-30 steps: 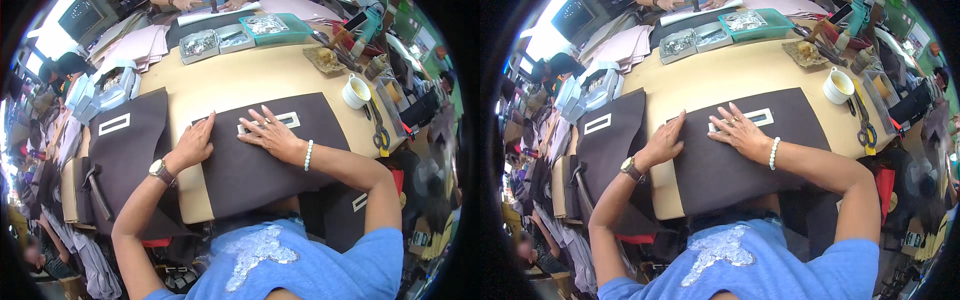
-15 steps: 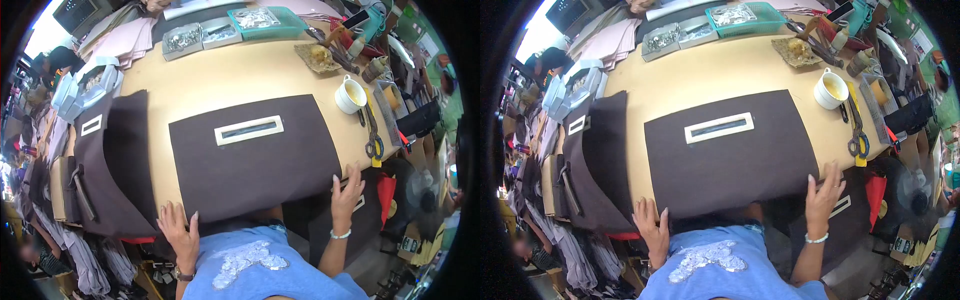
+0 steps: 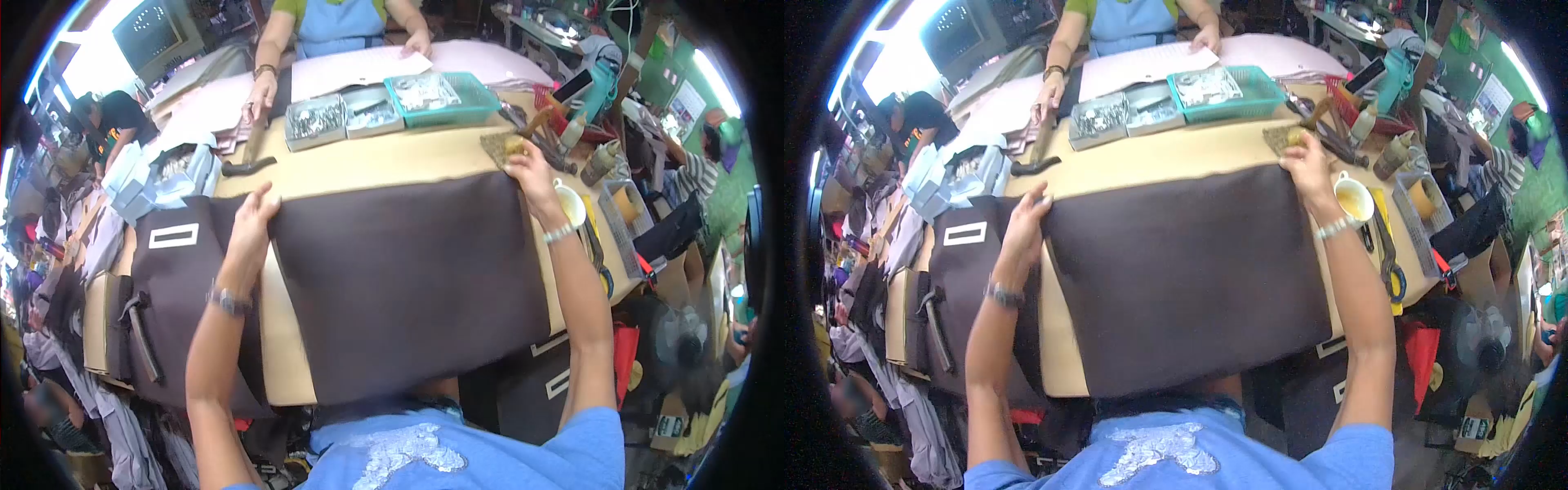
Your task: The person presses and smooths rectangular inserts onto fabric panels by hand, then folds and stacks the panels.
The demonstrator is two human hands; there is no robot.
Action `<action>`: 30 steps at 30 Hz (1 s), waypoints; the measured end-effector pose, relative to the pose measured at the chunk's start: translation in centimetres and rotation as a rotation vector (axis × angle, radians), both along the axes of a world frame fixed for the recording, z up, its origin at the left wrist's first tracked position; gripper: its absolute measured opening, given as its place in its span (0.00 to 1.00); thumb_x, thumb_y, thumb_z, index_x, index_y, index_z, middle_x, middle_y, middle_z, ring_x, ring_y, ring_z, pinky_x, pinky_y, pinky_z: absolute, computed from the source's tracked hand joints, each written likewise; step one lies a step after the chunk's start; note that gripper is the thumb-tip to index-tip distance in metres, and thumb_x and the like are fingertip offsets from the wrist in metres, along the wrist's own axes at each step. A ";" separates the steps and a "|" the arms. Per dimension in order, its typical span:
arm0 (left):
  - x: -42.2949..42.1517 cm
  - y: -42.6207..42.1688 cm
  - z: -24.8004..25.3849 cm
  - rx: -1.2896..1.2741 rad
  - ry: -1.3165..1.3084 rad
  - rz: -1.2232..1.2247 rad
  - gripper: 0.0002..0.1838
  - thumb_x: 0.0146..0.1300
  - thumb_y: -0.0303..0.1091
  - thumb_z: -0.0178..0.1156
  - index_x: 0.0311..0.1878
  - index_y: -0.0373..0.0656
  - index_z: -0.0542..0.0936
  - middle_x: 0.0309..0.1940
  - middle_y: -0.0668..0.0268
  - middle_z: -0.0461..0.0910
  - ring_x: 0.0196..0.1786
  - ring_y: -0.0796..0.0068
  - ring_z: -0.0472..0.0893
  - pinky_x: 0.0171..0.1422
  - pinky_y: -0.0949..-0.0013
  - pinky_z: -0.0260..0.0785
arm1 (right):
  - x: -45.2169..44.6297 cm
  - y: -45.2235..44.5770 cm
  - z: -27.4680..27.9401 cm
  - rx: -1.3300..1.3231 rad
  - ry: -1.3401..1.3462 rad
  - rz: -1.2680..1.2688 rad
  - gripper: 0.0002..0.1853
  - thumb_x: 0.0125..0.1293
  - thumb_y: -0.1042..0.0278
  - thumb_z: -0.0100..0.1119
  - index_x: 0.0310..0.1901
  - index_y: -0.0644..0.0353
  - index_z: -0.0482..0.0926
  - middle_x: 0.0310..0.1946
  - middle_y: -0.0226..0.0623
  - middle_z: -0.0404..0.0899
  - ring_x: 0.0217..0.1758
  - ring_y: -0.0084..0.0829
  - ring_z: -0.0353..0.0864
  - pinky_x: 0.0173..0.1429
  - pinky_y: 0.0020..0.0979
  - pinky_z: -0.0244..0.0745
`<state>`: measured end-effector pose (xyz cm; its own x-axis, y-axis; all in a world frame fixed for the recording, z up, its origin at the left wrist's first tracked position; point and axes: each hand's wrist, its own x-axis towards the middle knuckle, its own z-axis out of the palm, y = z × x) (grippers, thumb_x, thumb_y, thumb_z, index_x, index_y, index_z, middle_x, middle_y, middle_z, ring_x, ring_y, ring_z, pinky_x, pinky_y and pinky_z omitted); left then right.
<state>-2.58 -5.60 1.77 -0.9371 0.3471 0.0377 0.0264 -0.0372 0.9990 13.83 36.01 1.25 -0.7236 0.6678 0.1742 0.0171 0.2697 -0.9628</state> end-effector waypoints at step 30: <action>17.2 -6.9 -3.2 -0.189 -0.286 -0.144 0.22 0.56 0.21 0.57 0.57 0.31 0.73 0.43 0.66 0.77 0.44 0.81 0.74 0.50 0.79 0.66 | 17.8 -9.5 -4.0 0.090 -0.269 -0.129 0.33 0.59 0.81 0.52 0.68 0.61 0.57 0.53 0.41 0.68 0.52 0.27 0.70 0.48 0.24 0.68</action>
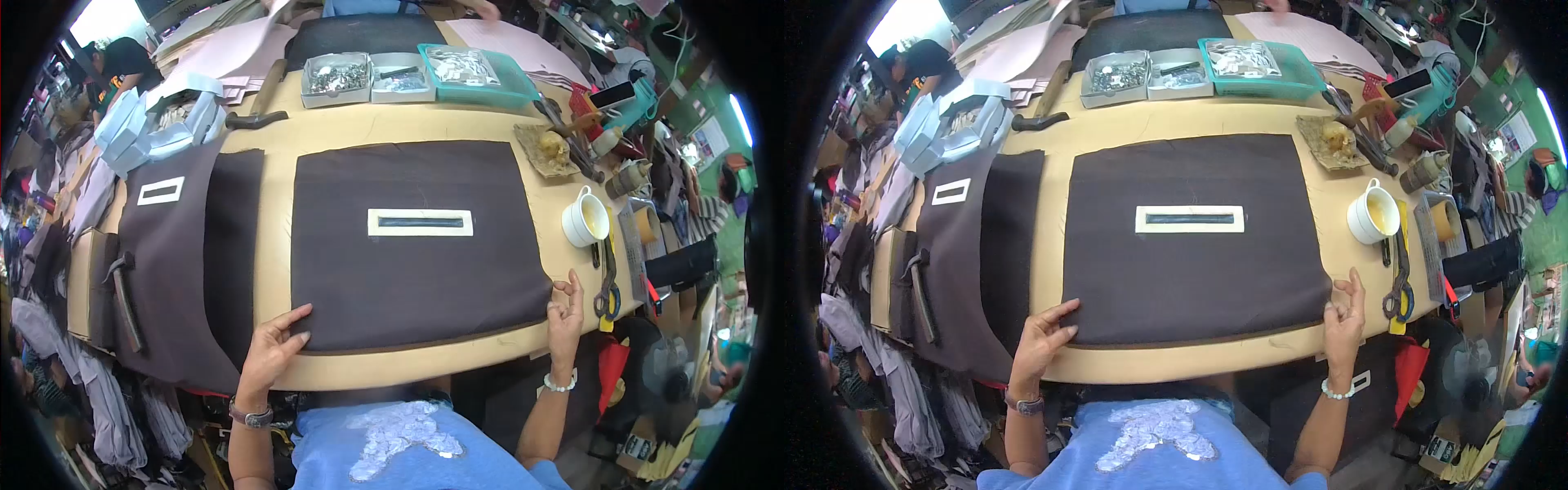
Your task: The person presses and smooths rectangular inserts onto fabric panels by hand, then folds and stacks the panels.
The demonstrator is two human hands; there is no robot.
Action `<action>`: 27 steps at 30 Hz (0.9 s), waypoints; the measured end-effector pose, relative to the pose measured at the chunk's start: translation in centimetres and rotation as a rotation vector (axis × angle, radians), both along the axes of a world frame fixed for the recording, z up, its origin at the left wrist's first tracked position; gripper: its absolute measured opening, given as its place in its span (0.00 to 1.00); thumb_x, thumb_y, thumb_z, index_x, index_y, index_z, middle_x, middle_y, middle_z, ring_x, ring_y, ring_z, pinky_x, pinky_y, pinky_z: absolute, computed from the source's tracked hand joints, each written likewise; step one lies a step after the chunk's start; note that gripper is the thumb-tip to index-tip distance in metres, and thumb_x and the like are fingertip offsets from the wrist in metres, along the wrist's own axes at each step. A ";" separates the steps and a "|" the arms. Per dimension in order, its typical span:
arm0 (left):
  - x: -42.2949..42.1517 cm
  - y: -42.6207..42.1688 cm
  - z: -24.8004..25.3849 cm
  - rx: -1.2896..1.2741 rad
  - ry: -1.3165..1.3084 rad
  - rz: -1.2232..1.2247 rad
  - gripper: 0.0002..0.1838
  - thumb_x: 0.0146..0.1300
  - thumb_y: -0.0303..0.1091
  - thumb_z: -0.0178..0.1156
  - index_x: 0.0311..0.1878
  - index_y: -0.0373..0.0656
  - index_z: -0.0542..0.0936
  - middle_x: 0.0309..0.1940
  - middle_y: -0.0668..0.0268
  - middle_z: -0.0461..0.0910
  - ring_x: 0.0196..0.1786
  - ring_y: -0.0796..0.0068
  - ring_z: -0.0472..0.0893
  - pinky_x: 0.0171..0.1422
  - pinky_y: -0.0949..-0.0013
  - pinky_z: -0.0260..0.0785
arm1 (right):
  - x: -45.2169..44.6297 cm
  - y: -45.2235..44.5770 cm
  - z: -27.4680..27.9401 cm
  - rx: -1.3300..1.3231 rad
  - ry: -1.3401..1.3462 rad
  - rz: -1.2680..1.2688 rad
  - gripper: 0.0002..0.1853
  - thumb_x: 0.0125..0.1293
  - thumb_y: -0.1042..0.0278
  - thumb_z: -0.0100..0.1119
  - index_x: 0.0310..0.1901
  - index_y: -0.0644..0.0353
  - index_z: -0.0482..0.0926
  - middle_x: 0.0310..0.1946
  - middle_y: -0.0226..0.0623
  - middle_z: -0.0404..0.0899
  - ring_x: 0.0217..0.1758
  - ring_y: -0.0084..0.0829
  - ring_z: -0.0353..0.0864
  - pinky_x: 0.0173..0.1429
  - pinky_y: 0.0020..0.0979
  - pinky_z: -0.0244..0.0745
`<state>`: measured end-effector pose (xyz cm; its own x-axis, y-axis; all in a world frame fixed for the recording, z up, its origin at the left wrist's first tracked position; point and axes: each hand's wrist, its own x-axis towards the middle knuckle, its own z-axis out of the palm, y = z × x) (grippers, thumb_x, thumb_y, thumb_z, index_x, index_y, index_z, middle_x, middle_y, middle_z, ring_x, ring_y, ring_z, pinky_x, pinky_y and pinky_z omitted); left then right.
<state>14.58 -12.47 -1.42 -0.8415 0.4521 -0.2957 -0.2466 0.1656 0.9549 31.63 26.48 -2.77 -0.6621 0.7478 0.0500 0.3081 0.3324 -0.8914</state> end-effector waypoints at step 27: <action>-19.3 9.8 -3.8 -0.546 0.843 0.228 0.17 0.56 0.25 0.57 0.51 0.39 0.79 0.46 0.52 0.80 0.49 0.59 0.80 0.55 0.65 0.71 | -23.1 8.7 -1.5 0.524 0.058 0.089 0.35 0.52 0.82 0.58 0.64 0.59 0.60 0.54 0.52 0.68 0.58 0.52 0.68 0.62 0.41 0.66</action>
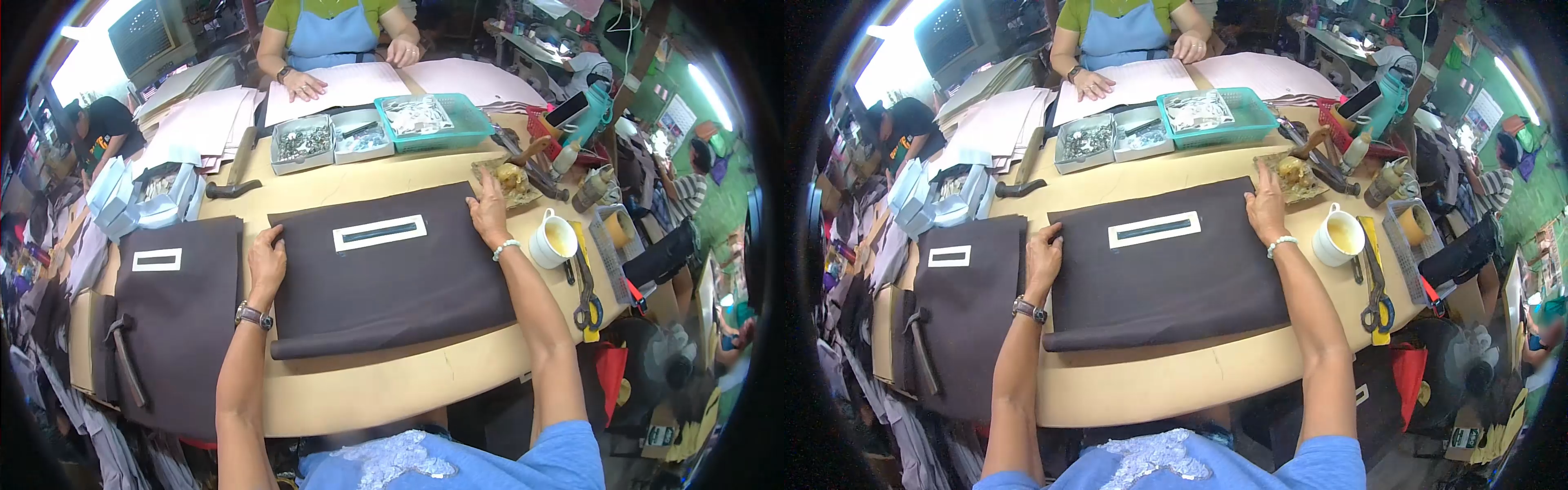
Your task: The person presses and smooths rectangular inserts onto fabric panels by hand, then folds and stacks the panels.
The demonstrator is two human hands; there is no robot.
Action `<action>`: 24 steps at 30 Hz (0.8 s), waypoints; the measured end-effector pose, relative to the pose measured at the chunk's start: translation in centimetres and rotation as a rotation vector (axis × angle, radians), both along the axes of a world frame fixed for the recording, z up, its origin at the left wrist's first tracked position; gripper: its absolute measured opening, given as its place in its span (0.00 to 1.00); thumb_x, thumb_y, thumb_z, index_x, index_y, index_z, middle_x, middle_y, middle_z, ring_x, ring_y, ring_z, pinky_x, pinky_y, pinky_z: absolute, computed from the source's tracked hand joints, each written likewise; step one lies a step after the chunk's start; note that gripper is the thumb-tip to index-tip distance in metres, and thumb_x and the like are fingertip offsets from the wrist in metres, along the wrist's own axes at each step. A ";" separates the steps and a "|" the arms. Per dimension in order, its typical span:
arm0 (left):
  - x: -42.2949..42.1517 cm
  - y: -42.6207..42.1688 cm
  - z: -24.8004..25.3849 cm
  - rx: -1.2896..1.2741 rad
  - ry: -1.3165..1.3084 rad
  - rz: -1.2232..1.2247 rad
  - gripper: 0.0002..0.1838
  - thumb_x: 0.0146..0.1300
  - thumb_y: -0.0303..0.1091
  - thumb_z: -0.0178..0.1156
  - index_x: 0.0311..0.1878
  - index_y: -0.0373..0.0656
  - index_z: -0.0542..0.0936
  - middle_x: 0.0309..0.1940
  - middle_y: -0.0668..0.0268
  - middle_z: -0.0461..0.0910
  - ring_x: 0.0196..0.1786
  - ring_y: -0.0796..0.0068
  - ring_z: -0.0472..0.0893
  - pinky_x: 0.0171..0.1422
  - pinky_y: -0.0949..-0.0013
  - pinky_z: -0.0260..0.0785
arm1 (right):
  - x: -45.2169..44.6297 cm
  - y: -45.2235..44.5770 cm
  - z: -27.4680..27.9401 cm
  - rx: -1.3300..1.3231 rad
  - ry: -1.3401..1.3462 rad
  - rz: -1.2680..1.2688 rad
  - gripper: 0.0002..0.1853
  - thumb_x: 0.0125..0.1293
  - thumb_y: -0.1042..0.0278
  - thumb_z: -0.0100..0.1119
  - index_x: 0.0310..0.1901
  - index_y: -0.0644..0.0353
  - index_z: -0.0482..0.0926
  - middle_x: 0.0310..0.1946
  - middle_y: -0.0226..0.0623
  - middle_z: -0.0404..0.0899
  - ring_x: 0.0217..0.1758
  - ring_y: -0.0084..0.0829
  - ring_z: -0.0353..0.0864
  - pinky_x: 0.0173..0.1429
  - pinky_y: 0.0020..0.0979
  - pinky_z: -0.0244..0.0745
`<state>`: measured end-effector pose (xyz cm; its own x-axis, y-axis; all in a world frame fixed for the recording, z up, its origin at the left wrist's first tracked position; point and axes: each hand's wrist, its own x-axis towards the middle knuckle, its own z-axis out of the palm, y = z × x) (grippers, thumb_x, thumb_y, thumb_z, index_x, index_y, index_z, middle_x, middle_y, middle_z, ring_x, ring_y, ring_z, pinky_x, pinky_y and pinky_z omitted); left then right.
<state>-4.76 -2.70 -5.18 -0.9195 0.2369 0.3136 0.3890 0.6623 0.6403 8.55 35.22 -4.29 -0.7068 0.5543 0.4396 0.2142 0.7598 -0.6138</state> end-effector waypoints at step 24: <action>17.0 -0.6 6.3 -0.497 0.165 -0.749 0.35 0.58 0.47 0.57 0.63 0.33 0.64 0.64 0.48 0.62 0.69 0.51 0.59 0.68 0.46 0.52 | 12.3 -19.9 4.5 0.261 -0.161 0.494 0.31 0.66 0.52 0.49 0.63 0.68 0.61 0.62 0.52 0.64 0.66 0.51 0.61 0.63 0.62 0.51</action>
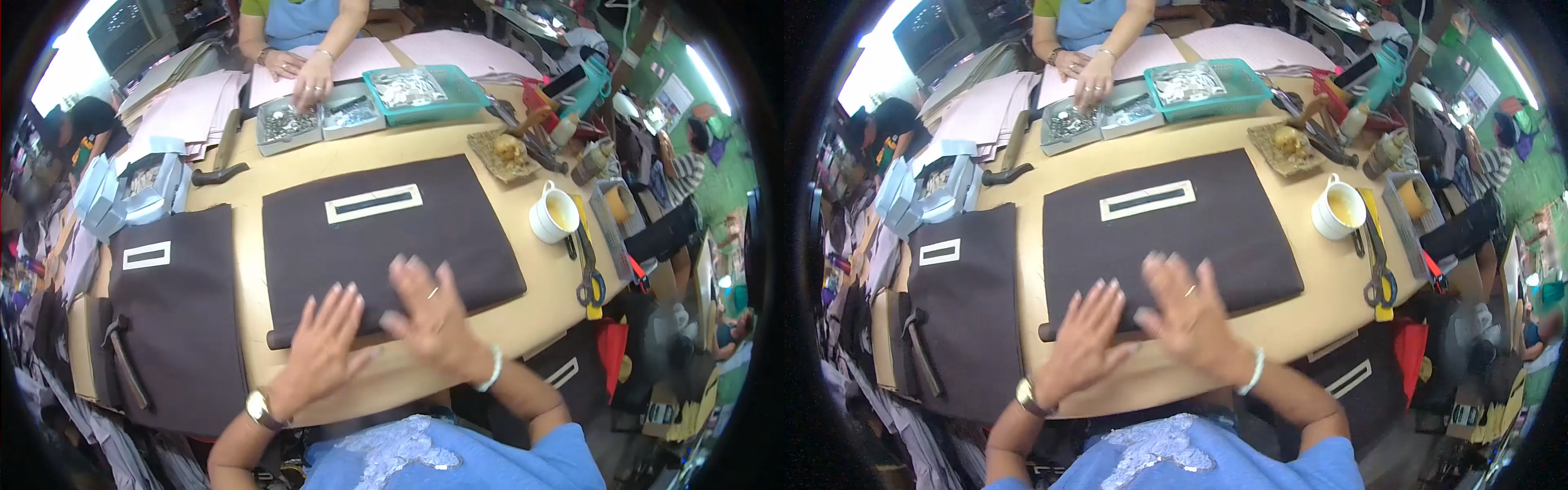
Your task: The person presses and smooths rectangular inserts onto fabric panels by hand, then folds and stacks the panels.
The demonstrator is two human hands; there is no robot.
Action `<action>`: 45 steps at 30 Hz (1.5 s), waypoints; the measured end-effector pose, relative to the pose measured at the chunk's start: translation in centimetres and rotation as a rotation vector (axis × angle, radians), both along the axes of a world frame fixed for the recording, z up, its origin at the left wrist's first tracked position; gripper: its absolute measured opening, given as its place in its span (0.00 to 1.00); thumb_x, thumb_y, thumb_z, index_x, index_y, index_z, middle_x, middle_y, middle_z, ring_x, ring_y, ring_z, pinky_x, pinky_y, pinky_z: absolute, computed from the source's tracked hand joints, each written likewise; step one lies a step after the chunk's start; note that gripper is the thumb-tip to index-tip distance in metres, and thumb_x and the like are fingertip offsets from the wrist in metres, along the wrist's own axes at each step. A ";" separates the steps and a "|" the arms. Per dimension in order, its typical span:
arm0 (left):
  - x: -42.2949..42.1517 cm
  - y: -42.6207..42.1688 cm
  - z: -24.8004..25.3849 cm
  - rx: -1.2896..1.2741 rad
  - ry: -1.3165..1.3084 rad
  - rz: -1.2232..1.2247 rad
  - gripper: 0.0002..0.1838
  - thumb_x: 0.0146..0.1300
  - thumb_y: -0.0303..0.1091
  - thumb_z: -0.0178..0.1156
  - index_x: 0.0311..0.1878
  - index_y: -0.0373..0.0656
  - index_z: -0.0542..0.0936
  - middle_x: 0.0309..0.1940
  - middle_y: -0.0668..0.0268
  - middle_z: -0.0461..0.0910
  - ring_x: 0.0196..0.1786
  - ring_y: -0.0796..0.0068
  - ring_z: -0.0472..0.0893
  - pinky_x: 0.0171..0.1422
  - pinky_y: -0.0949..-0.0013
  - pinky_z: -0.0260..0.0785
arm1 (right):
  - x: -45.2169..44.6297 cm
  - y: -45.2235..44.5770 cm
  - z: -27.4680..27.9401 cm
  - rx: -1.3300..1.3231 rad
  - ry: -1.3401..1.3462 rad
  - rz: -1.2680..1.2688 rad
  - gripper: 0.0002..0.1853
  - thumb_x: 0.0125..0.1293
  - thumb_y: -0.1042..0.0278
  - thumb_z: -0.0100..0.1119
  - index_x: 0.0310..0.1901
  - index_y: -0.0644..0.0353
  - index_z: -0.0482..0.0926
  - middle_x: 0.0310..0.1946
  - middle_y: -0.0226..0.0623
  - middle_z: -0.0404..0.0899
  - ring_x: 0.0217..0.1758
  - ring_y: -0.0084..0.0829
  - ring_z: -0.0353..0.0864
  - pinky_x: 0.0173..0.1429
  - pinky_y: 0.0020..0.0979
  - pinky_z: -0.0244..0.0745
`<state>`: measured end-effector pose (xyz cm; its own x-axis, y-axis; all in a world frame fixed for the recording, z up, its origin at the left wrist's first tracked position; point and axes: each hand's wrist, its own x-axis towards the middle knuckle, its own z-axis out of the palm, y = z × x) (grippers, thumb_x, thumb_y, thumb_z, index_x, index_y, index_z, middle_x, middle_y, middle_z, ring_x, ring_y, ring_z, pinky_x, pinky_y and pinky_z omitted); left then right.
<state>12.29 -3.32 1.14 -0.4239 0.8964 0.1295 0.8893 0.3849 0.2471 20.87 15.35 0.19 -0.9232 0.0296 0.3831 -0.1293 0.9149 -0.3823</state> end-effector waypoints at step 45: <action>-5.0 -3.2 0.2 0.263 0.074 0.155 0.26 0.51 0.38 0.67 0.52 0.36 0.76 0.47 0.53 0.78 0.51 0.54 0.77 0.57 0.58 0.68 | 9.0 11.3 -5.5 -0.981 0.482 -0.950 0.49 0.58 0.71 0.62 0.71 0.62 0.34 0.59 0.62 0.61 0.55 0.42 0.70 0.58 0.33 0.66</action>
